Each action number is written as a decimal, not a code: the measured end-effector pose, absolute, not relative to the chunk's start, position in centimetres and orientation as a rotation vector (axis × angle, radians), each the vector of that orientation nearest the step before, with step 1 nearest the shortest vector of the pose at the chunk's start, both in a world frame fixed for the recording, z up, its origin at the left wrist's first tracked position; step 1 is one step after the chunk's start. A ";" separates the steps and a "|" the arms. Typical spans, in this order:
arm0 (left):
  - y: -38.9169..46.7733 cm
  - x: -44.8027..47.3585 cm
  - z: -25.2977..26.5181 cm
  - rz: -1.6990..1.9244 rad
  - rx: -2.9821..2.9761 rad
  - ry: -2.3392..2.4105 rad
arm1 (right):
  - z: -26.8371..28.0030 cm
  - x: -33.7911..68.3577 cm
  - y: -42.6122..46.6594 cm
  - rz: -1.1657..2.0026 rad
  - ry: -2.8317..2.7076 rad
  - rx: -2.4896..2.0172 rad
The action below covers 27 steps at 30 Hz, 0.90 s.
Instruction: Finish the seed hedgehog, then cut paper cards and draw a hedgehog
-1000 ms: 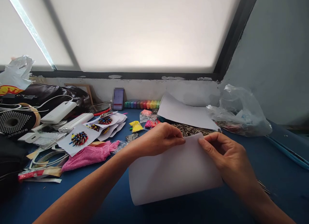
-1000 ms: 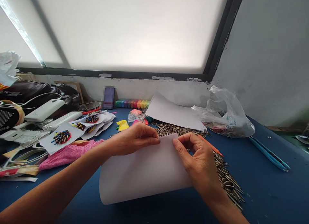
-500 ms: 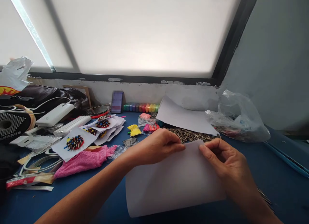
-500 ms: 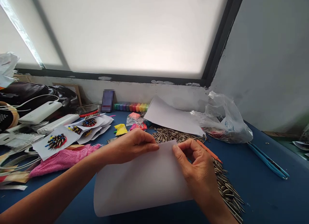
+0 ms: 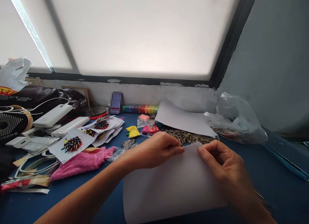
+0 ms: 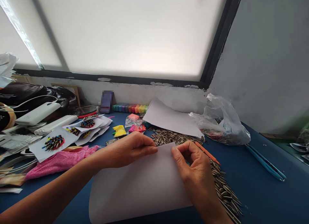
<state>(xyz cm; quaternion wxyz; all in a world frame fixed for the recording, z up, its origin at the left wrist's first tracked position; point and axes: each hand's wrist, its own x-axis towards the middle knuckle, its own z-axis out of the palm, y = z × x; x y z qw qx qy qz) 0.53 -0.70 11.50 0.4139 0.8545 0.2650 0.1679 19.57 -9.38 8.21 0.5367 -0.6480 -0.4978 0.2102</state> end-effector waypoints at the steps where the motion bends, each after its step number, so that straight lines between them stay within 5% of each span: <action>1: -0.7 0.5 11.5 0.414 2.140 0.669 | 8.2 19.6 -9.4 0.497 -1.169 -1.551; 27: -0.2 0.3 11.1 0.373 2.119 0.634 | 9.1 19.6 -9.4 0.678 -1.131 -1.546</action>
